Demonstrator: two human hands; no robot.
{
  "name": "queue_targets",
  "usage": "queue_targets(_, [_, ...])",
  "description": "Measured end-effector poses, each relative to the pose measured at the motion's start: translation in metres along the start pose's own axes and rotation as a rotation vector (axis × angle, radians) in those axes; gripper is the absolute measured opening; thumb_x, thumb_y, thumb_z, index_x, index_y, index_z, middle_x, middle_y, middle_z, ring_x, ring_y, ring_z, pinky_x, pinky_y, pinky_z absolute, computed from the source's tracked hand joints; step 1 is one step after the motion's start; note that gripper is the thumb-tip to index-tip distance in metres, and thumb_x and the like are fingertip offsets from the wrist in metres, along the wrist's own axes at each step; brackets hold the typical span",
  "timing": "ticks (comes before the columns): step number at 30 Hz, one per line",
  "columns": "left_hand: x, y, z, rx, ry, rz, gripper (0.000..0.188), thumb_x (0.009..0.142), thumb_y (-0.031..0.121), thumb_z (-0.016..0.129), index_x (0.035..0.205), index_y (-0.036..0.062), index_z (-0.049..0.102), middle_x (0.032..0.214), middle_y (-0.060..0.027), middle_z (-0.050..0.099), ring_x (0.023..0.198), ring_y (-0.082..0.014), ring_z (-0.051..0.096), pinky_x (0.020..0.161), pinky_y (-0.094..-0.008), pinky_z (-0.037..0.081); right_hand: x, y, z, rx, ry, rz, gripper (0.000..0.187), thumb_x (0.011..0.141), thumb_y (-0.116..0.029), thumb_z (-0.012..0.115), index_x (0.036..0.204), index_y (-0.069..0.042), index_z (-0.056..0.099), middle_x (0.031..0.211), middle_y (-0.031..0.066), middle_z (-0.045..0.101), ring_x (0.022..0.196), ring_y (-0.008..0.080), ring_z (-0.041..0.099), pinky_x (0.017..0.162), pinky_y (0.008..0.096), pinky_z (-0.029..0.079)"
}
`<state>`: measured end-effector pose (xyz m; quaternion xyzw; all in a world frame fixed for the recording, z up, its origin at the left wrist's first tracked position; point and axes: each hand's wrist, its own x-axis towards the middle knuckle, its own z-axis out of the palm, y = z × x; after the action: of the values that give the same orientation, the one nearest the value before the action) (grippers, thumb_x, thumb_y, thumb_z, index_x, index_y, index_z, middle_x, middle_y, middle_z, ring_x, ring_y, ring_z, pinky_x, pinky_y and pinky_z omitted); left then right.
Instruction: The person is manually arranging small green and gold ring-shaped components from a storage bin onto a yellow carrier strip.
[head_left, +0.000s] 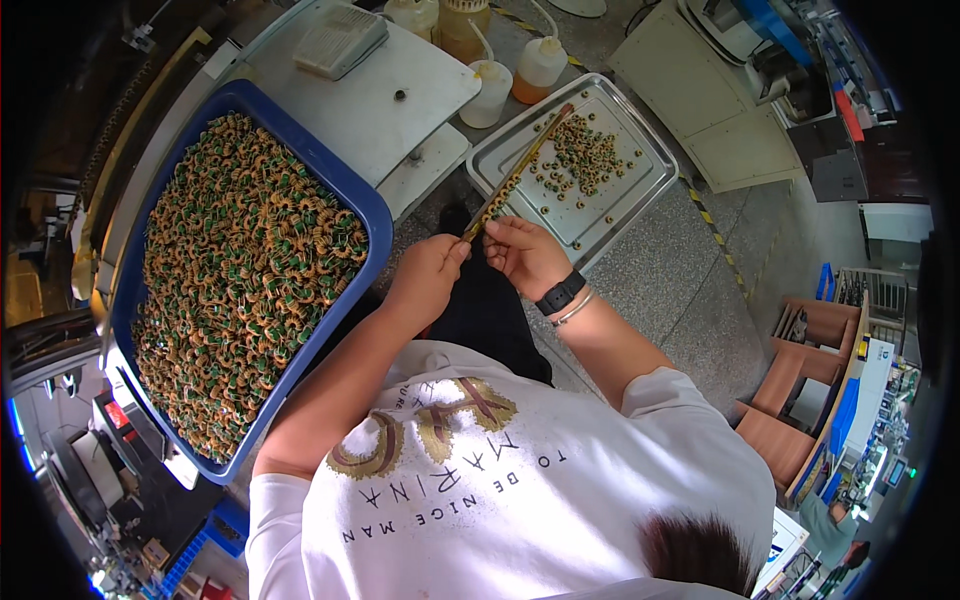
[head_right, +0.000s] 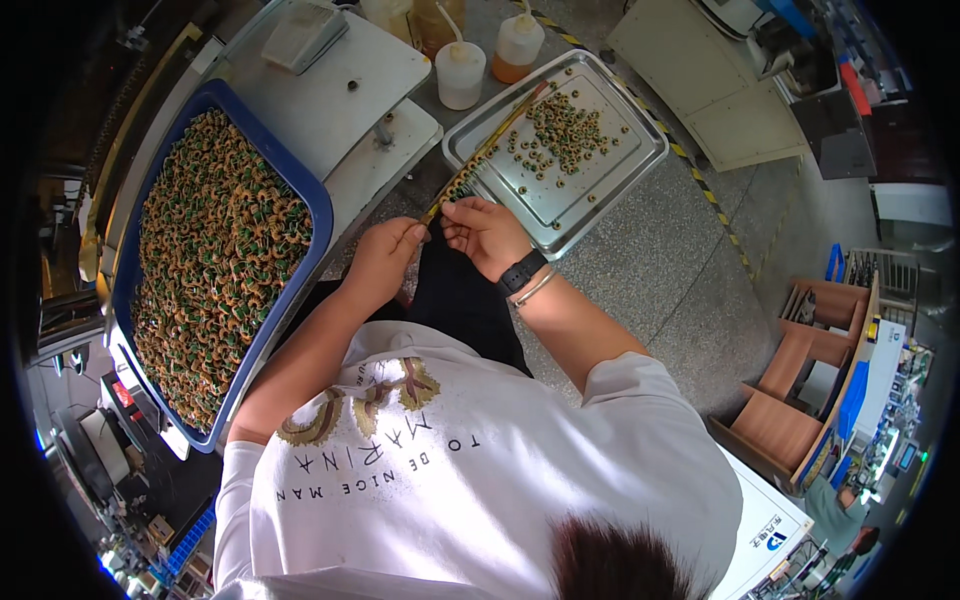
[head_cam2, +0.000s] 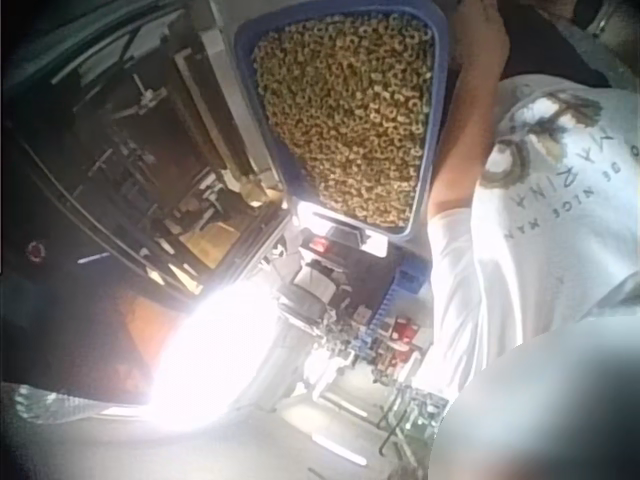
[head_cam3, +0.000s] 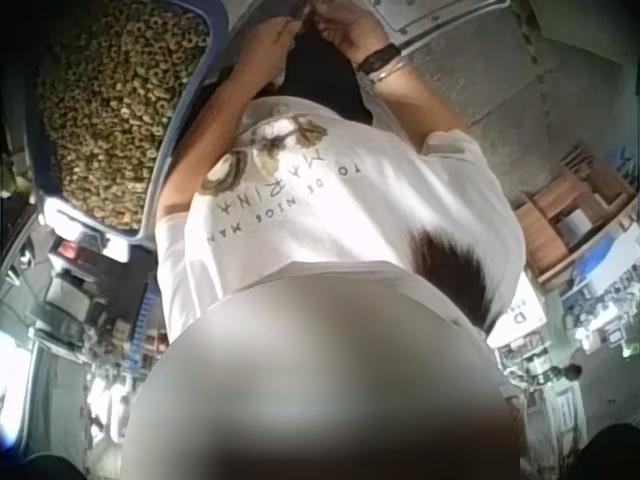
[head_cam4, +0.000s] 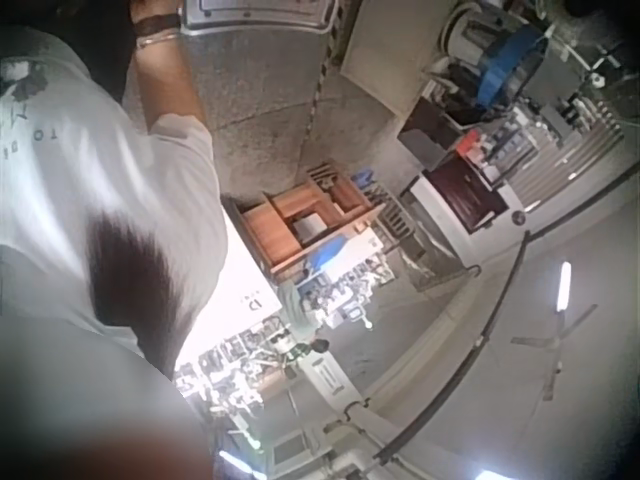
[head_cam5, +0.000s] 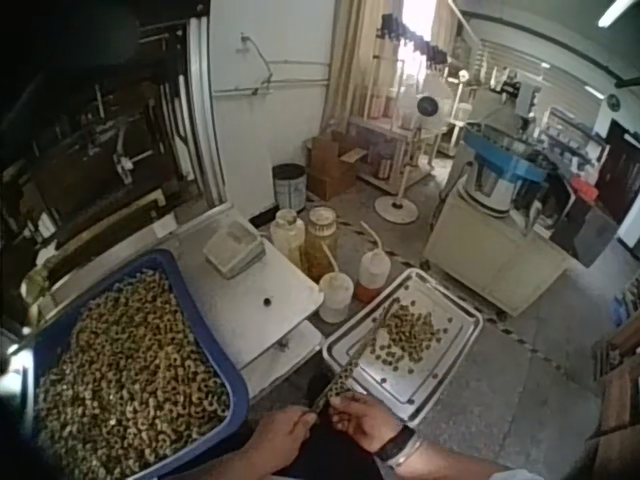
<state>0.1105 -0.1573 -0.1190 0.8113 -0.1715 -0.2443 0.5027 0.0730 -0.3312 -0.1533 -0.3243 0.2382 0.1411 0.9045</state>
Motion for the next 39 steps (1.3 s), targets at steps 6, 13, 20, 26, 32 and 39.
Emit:
queue_targets(6, [0.006, -0.005, -0.003, 0.049, -0.092, 0.005, 0.024, 0.092, 0.019, 0.050, 0.085, -0.0022, 0.060, 0.058, -0.0059, 0.050, 0.053, -0.0148, 0.048, 0.052, -0.0294, 0.039, 0.029, -0.020, -0.035, 0.029, 0.101, -0.122, 0.011, 0.086, -0.013, 0.063, 0.087, -0.004, 0.058, 0.074, 0.0022, 0.058, 0.064, 0.0124, 0.055, 0.058, 0.0235, 0.045])
queue_targets(13, [-0.013, -0.009, -0.009, 0.037, -0.151, -0.010, 0.028, 0.092, 0.022, 0.050, 0.078, -0.0019, 0.057, 0.060, -0.0143, 0.053, 0.056, -0.0282, 0.052, 0.055, -0.0379, 0.040, 0.089, -0.069, -0.117, 0.087, 0.398, -0.201, 0.010, 0.086, -0.013, 0.064, 0.089, -0.004, 0.060, 0.072, 0.0019, 0.056, 0.062, 0.0125, 0.053, 0.055, 0.0213, 0.045])
queue_targets(20, [-0.096, 0.005, -0.062, -0.111, -0.250, -0.251, 0.020, 0.094, 0.015, 0.047, 0.091, -0.0010, 0.059, 0.057, -0.0052, 0.050, 0.051, -0.0151, 0.045, 0.050, -0.0302, 0.035, 0.092, -0.105, -0.178, -0.113, 0.762, -0.496, 0.015, 0.084, -0.007, 0.064, 0.097, -0.002, 0.063, 0.072, 0.0042, 0.058, 0.053, 0.0123, 0.048, 0.045, 0.0241, 0.041])
queue_targets(26, [-0.160, 0.008, -0.074, -1.118, -0.258, -0.222, 0.026, 0.092, 0.022, 0.055, 0.101, -0.0022, 0.057, 0.071, -0.0072, 0.056, 0.063, -0.0126, 0.049, 0.060, -0.0244, 0.039, 0.100, -0.106, -0.158, -0.034, 0.775, -0.411, 0.020, 0.086, -0.018, 0.062, 0.070, -0.016, 0.050, 0.058, -0.0040, 0.042, 0.050, 0.0109, 0.041, 0.045, 0.0243, 0.034])
queue_targets(32, [-0.172, 0.032, -0.088, -0.296, -0.031, 0.148, 0.019, 0.083, 0.012, 0.067, 0.094, -0.0027, 0.064, 0.080, -0.0078, 0.063, 0.080, -0.0151, 0.061, 0.072, -0.0301, 0.048, 0.095, -0.139, -0.070, -0.273, 0.229, -0.507, 0.014, 0.090, -0.015, 0.057, 0.100, -0.007, 0.062, 0.084, 0.0014, 0.062, 0.070, 0.0116, 0.054, 0.065, 0.0257, 0.043])
queue_targets(39, [-0.211, 0.038, -0.087, -0.655, 0.288, -0.201, 0.021, 0.090, 0.015, 0.060, 0.097, -0.0049, 0.062, 0.071, -0.0052, 0.062, 0.062, -0.0092, 0.060, 0.053, -0.0211, 0.047, 0.036, -0.112, 0.168, -0.937, -0.369, -0.773, 0.026, 0.089, -0.015, 0.058, 0.111, -0.001, 0.061, 0.087, 0.0031, 0.063, 0.072, 0.0081, 0.053, 0.065, 0.0213, 0.041])
